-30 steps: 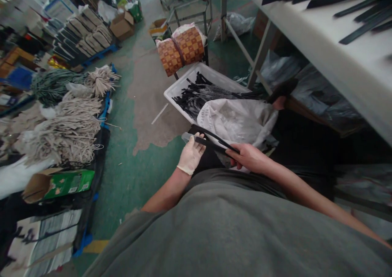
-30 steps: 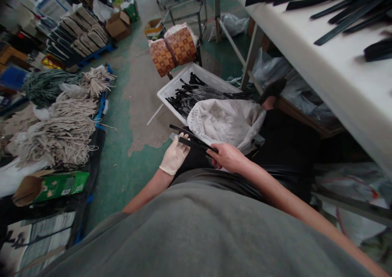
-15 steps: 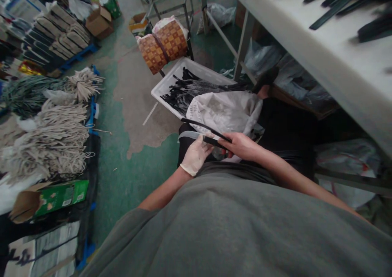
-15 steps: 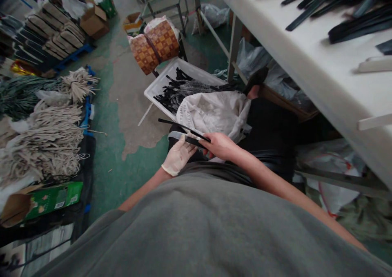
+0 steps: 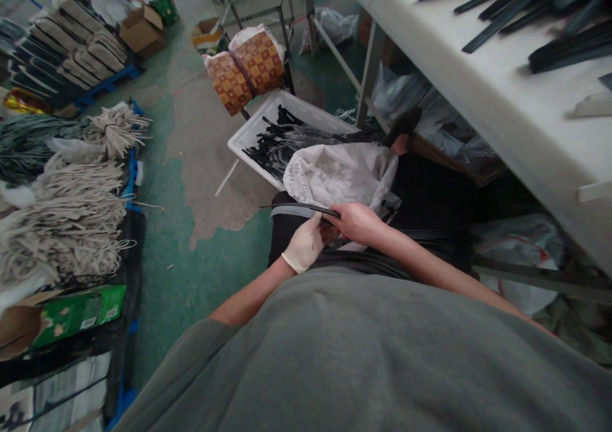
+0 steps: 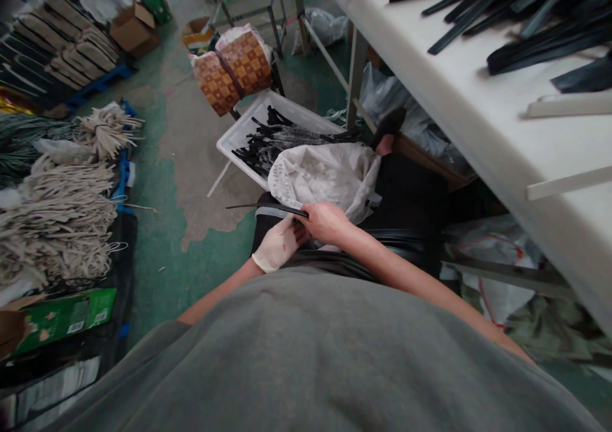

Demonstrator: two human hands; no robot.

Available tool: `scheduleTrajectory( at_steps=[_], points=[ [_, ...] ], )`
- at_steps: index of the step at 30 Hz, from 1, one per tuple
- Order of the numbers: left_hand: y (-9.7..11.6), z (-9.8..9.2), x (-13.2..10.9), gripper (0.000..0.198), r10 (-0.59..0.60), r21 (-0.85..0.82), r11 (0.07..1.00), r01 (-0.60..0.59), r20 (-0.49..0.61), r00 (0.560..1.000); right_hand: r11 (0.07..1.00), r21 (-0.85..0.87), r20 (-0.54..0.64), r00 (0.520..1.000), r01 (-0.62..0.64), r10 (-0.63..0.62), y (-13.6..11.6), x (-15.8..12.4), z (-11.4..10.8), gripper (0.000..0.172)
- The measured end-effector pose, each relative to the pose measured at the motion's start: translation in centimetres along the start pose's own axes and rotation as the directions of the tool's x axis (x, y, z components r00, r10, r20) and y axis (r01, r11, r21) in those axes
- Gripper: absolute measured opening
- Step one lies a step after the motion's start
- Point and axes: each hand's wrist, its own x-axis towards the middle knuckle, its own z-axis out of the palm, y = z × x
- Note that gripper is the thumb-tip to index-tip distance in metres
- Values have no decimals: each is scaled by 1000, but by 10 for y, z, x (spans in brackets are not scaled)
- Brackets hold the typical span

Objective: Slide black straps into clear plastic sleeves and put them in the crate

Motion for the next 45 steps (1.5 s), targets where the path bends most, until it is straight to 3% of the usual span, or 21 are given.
scheduleTrajectory(
  at_steps=[4,9,15,20,23,26,28,30,32,33,35,37,39,41,43,45],
  points=[
    [14,-6,-2,31,66,-33,997,-67,-15,998,957,289,62,998,-24,7,11,-5,-3,31],
    [13,-9,-4,28,13,-11,1000,-12,12,1000,968,251,33,999,-28,20,21,-8,0,28],
    [18,-8,-10,37,-50,45,998,48,52,997,846,531,-196,978,47,69,33,0,2,33],
    [24,-8,-25,45,-219,106,974,200,222,950,769,536,-190,938,347,-290,30,-1,2,33],
    [19,-6,-33,45,-264,191,959,207,351,898,741,543,-127,911,395,-393,21,-2,4,23],
    [15,-11,-32,42,-315,238,942,235,397,862,785,553,-97,957,279,-272,18,-6,4,22],
    [17,-23,-24,46,-328,156,944,290,370,869,786,593,-93,985,173,-147,19,-11,1,25],
    [26,-42,-9,52,-228,-88,962,258,261,938,736,667,-101,993,117,-66,22,-19,-7,28],
    [45,-65,7,51,-50,-357,933,53,19,999,658,742,-121,991,130,-59,26,-29,-18,31],
    [58,-77,14,50,34,-445,891,-89,-130,991,623,768,-134,988,150,-73,28,-34,-23,32],
    [88,-94,24,47,158,-507,793,-337,-364,918,585,791,-135,984,179,-118,32,-43,-30,35],
    [114,-100,28,42,255,-500,710,-496,-473,843,597,786,-104,986,162,-131,36,-47,-32,36],
    [128,-92,29,35,346,-467,687,-556,-463,816,628,772,-69,995,102,-77,37,-46,-28,36],
    [125,-72,28,29,423,-383,749,-540,-351,835,647,762,-56,998,24,29,34,-42,-21,36],
    [107,-48,27,25,446,-226,851,-474,-162,880,639,769,-81,990,-9,112,28,-35,-17,35],
    [80,-26,25,26,405,-27,914,-404,31,914,618,785,-158,978,41,135,23,-25,-18,32]
  ],
)
